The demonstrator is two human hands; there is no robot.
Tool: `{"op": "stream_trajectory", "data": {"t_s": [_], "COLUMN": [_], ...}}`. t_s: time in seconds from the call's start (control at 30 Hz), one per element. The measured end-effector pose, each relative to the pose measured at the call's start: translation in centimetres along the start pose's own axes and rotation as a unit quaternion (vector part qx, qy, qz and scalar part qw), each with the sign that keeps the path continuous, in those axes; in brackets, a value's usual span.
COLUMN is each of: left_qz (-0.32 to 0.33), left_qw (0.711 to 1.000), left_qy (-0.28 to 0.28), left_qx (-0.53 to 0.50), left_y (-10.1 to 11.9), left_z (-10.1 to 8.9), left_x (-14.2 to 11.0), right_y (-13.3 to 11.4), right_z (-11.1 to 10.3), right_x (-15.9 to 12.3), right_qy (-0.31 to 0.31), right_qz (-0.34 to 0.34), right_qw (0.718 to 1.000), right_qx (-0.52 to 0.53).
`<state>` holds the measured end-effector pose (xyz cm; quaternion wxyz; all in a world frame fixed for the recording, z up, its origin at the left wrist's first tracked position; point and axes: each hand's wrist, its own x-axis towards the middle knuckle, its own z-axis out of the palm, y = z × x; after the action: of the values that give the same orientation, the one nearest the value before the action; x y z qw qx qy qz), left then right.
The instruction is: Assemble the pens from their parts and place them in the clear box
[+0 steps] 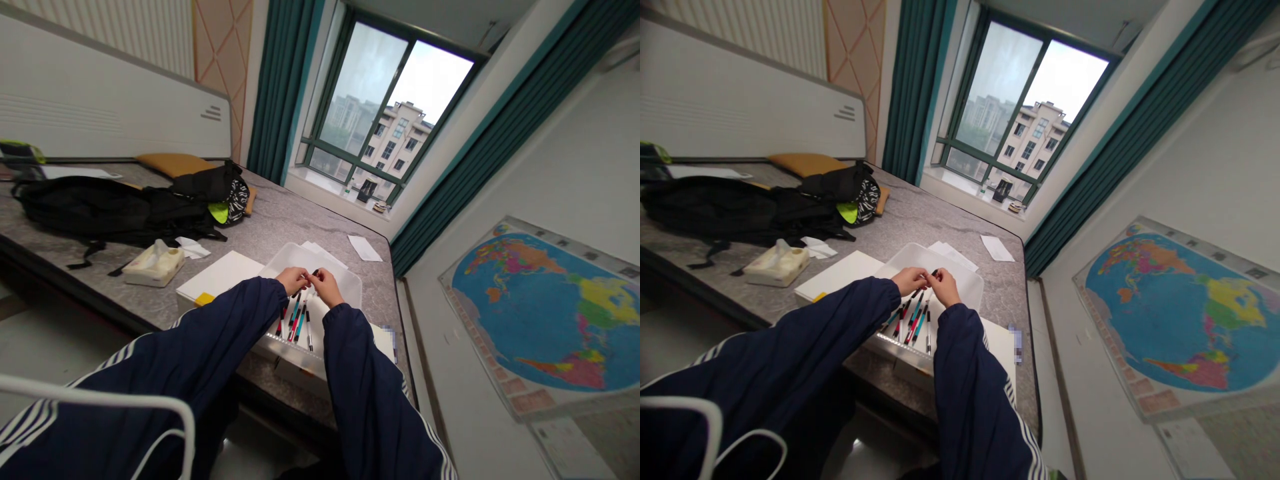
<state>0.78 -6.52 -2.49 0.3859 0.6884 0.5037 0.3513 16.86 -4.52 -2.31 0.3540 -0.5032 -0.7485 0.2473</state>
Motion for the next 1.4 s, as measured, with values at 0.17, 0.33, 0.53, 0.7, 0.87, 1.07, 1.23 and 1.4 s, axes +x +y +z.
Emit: {"op": "stream_trajectory", "data": {"t_s": [0.17,0.33,0.53,0.7,0.87,1.07,1.23,1.4], "left_qz": [0.01,0.01,0.018,0.023,0.02,0.02,0.018,0.018], "left_qw": [1.0,1.0,1.0,0.999,0.999,0.999,0.999,0.999], "left_qy": [-0.006,-0.002,-0.002,0.0,-0.001,-0.002,-0.016,-0.009], "left_qx": [-0.002,0.013,0.012,0.025,0.033,0.042,0.045,0.05], "left_y": [0.0,-0.5,-1.1,-1.0,-0.9,-0.8,-1.1,-1.3], "left_z": [0.0,0.1,0.2,0.0,-0.1,0.0,0.0,0.2], "left_x": [0.0,0.2,0.5,0.5,0.4,0.2,0.2,0.5], "right_y": [0.0,0.0,-0.3,-0.3,-0.2,-0.2,-0.3,-0.4], "right_z": [-0.1,-0.1,-0.1,0.0,0.0,0.0,0.1,-0.1], "right_x": [0.0,0.0,-0.2,-0.2,-0.1,-0.2,-0.2,-0.1], "right_qy": [-0.032,-0.009,-0.021,-0.012,-0.003,-0.026,-0.021,-0.015], "right_qz": [0.033,0.008,0.011,0.009,-0.001,0.013,0.024,0.022], "right_qw": [0.998,1.0,0.999,1.0,1.0,0.999,0.999,0.999], "right_qx": [-0.031,-0.007,-0.026,-0.026,-0.027,-0.039,-0.011,-0.044]}}
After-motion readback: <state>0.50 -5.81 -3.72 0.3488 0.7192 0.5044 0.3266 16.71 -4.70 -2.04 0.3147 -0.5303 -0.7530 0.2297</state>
